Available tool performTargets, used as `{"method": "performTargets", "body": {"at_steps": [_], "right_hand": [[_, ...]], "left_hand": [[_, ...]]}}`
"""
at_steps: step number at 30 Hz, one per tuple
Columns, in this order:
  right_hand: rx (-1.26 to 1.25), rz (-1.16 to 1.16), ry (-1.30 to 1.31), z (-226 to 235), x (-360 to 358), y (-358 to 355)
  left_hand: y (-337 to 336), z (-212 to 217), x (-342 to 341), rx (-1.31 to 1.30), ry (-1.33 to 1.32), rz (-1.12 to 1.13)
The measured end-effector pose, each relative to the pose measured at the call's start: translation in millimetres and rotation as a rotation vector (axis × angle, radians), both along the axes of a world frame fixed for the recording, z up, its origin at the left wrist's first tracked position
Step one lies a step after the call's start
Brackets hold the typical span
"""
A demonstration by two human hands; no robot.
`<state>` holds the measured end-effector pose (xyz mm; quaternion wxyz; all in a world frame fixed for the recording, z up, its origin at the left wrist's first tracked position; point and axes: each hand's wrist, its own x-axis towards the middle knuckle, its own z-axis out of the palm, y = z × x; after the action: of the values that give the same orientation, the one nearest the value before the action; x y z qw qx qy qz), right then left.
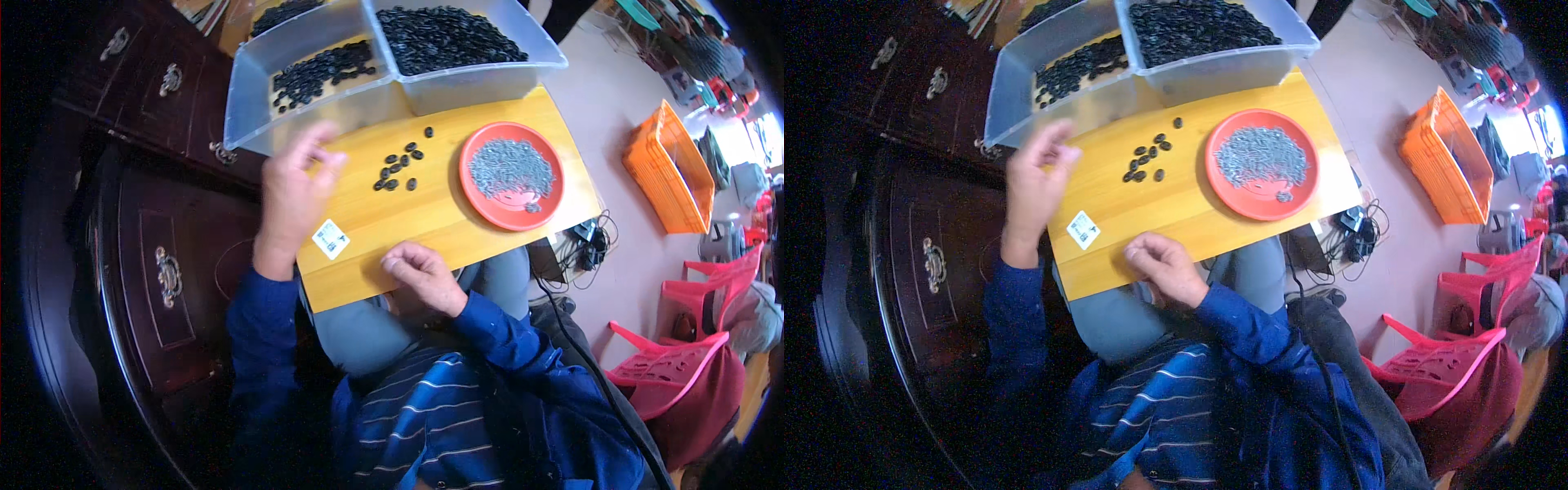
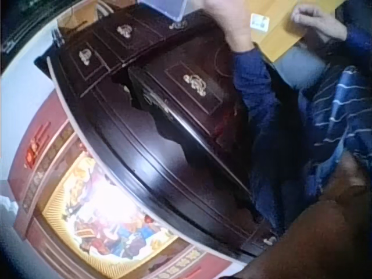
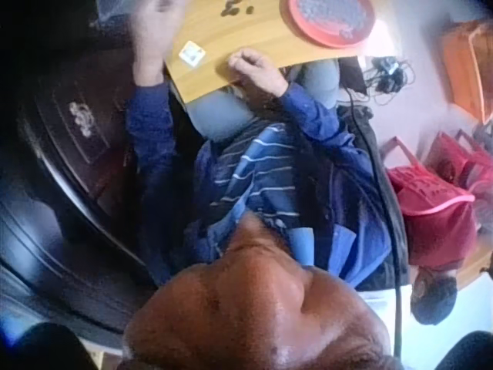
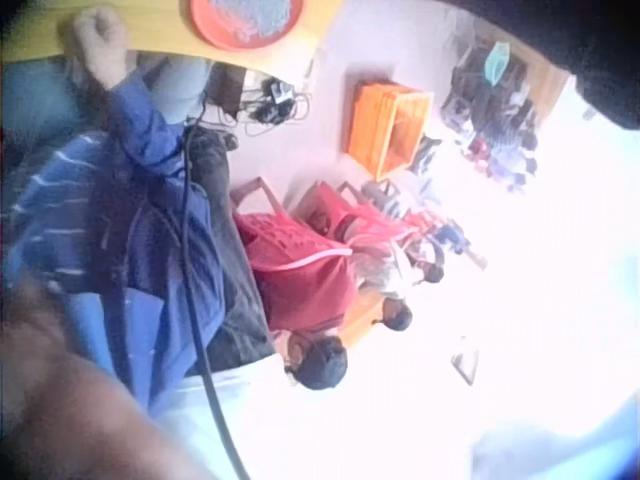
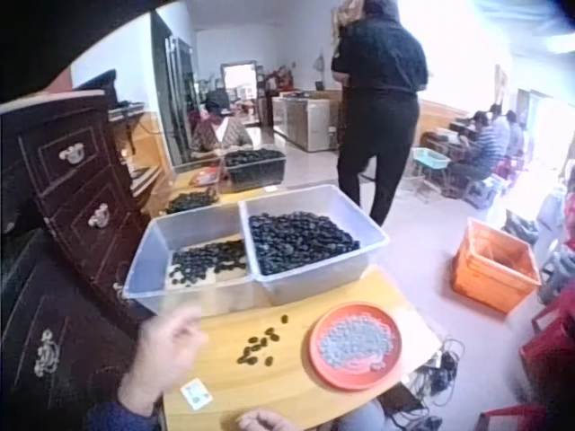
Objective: The person assembles small components by inserting metal pins into plastic pieces by hand, reaches down toward the floor, and grabs more plastic pieces from a container on the table.
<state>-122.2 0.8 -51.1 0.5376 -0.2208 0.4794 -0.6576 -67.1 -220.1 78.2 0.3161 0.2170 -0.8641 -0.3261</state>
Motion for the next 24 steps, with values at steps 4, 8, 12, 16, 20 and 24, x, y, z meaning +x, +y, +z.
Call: {"method": "performTargets", "body": {"at_steps": [4, 8, 12, 16, 20, 24], "right_hand": [[-0.126, 0.374, 0.174, 1.1, -4.3, 5.7], [-0.189, 0.713, 0.431, -1.5, -8.8, 16.2], [-0.200, 0.809, 0.380, -5.9, -10.7, 20.1], [-0.156, 0.830, 0.365, 6.5, -23.2, 19.3], [-0.141, 0.820, 0.287, 7.4, -28.2, 20.8], [-0.105, 0.830, 0.259, 8.0, -31.4, 20.2]], "left_hand": [[62.2, -23.7, -35.2, -0.065, -0.187, -0.358], [109.6, -50.7, -81.4, -0.135, -0.194, -0.501], [132.0, -66.8, -120.8, -0.275, -0.215, -0.555], [131.7, -95.6, -149.5, -0.352, -0.263, -0.570], [132.4, -108.9, -163.5, -0.371, -0.240, -0.588], [132.4, -110.4, -167.7, -0.426, -0.241, -0.626]]}}
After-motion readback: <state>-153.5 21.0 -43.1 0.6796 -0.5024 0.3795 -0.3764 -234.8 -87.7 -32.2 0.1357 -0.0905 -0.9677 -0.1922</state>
